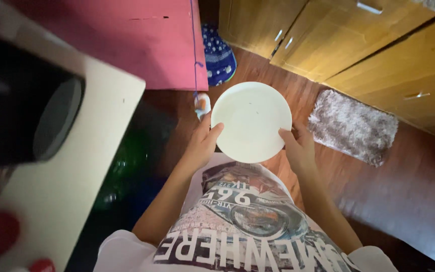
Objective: Clear dirty bowls, mugs, and utensils from a dining table and place them in a wash basin.
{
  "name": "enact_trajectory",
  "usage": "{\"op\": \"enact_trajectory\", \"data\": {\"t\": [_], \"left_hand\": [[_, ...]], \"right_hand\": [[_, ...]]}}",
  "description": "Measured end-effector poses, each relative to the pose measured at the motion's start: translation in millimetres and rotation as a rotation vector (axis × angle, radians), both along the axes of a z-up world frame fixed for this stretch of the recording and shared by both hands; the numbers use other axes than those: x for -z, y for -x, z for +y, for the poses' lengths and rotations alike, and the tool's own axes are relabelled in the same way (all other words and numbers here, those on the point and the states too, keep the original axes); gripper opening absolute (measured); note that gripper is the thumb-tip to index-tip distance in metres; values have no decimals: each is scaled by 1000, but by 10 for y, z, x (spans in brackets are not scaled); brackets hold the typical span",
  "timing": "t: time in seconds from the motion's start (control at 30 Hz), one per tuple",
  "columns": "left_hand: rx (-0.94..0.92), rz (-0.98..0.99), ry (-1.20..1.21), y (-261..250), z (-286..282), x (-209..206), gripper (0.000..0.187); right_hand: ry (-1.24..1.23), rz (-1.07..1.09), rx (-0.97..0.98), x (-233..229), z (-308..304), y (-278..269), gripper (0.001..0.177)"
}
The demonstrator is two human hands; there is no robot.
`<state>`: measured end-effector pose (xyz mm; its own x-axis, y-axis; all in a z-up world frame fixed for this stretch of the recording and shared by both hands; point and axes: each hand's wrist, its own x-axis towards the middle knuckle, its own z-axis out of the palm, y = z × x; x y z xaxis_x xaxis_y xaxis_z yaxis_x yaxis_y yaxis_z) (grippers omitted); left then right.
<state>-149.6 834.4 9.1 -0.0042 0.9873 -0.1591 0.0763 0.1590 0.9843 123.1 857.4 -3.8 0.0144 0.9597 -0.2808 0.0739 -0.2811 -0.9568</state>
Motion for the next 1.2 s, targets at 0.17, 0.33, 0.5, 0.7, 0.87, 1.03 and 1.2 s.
{"op": "enact_trajectory", "data": {"t": [0.17, 0.33, 0.5, 0.7, 0.87, 1.03, 1.2], "left_hand": [[26, 122, 1, 221, 916, 3, 53], [106, -53, -42, 583, 2094, -95, 52], [222, 27, 92, 802, 3345, -522, 53], [286, -31, -200, 709, 4612, -481, 47], [274, -46, -206, 411, 5503, -300, 47], [237, -77, -166, 133, 6405, -66, 43], [254, 126, -42, -138, 7206, -426, 34]], "right_hand": [[-34, -18, 30, -55, 816, 241, 33], [-14, -61, 138, 0, 1757, 569, 37], [-82, 95, 214, -364, 2728, 905, 36], [-63, 99, 332, -204, 3783, 756, 31], [-73, 51, 304, -46, 4680, 412, 28], [-73, 22, 248, -184, 5658, 111, 28], [-74, -193, 238, -205, 6345, -175, 25]]}}
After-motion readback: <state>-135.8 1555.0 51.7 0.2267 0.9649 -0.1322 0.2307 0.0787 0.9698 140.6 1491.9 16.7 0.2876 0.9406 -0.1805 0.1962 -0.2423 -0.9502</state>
